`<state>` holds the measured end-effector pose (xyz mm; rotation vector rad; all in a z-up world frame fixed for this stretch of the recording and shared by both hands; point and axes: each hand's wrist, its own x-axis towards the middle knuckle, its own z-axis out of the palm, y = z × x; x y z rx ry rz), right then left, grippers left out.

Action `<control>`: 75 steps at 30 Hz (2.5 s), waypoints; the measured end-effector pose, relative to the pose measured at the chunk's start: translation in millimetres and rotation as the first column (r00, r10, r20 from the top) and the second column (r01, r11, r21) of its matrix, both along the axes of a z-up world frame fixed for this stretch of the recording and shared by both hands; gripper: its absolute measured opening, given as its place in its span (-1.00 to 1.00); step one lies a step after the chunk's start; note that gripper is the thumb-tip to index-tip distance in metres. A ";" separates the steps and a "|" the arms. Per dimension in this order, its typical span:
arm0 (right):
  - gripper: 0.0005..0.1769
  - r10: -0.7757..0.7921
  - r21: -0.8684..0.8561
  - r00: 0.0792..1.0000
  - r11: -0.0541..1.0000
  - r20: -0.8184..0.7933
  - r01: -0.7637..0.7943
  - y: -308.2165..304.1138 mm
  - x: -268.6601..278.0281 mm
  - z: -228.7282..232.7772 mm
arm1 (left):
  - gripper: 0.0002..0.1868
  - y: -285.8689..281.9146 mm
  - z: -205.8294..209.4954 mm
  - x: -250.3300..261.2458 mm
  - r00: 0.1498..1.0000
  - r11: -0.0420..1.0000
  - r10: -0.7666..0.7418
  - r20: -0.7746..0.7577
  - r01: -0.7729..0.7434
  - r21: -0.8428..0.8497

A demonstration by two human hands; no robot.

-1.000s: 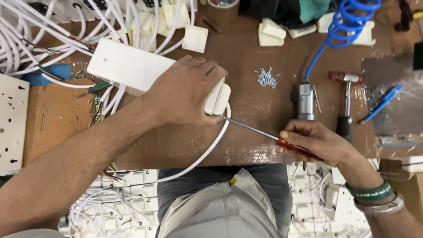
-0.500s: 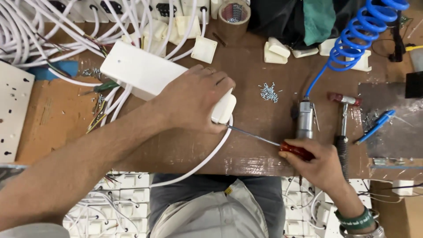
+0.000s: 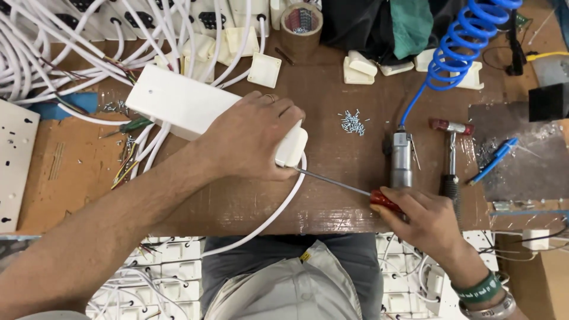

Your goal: Assembling, wiring, and securing components of electrical power boxes at a factory workbench.

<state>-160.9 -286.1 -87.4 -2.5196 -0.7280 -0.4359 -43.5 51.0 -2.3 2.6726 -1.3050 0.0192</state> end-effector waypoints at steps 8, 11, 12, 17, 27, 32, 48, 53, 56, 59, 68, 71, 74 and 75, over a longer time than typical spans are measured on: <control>-0.68 0.160 0.260 0.301 0.906 -0.940 0.334 -33.4 14.9 -54.2 | -0.13 -1.0 -1.1 0.3 1.000 0.998 -0.005 0.030 0.006 -0.057; -0.63 -0.035 0.263 0.799 0.935 -0.600 0.239 -1.0 8.8 -7.9 | -0.14 0.8 2.6 -4.6 1.000 0.999 0.013 0.027 -0.012 -0.047; -0.63 -0.032 0.262 0.799 0.936 -0.600 0.234 -0.9 7.6 -4.3 | -0.14 1.4 2.5 -6.5 0.999 0.999 0.018 0.027 -0.017 -0.049; -0.70 0.066 -0.030 0.989 0.998 0.135 -0.063 0.6 1.1 -4.4 | -0.13 1.1 -0.5 -6.0 0.999 0.998 0.017 0.030 -0.015 -0.062; -0.67 0.108 0.174 0.230 0.942 -0.967 0.287 -7.2 19.3 -6.0 | -0.12 2.4 -1.7 -3.3 0.999 0.998 0.002 0.040 0.000 -0.067; -0.65 -0.031 0.013 0.999 0.999 0.029 0.031 -1.8 -2.0 5.2 | -0.17 0.6 -0.5 -6.4 0.999 0.993 0.000 0.036 0.005 -0.115; -0.68 0.030 0.227 0.987 0.974 -0.161 0.007 5.2 6.8 5.0 | -0.16 3.3 -1.2 -5.7 0.997 0.991 -0.017 0.074 0.027 -0.133; -0.70 0.009 0.176 0.407 0.910 -0.913 0.376 -20.4 11.1 -51.1 | -0.14 1.2 -1.3 -4.4 0.996 0.993 -0.002 0.086 0.012 -0.120; -0.75 0.014 0.218 0.516 0.916 -0.857 0.337 -9.5 10.6 -36.1 | -0.13 1.5 -4.3 -2.6 0.995 0.995 -0.001 0.099 0.011 -0.101; -0.63 0.018 0.267 0.662 0.923 -0.749 0.277 2.9 8.6 -11.7 | -0.15 1.7 -1.9 -3.5 0.995 0.995 -0.003 0.102 0.013 -0.095; -0.67 0.013 0.210 0.821 0.969 -0.571 0.131 -3.5 8.0 -13.5 | -0.14 1.7 0.4 -3.7 0.996 0.993 -0.002 0.090 0.013 -0.121; -0.57 -0.157 -0.006 0.841 0.984 -0.518 0.180 -10.9 11.8 14.0 | -0.15 3.4 -1.0 -5.8 0.997 0.990 0.002 0.082 0.010 -0.143; -0.66 -0.244 0.098 0.856 0.942 -0.455 0.321 -29.3 7.8 19.3 | -0.16 3.6 -0.5 -4.0 0.996 0.988 0.006 0.084 0.007 -0.156; -0.66 -0.248 0.093 0.854 0.942 -0.457 0.323 -28.3 8.3 19.8 | -0.16 2.6 -0.5 -4.3 0.997 0.987 0.005 0.080 0.008 -0.160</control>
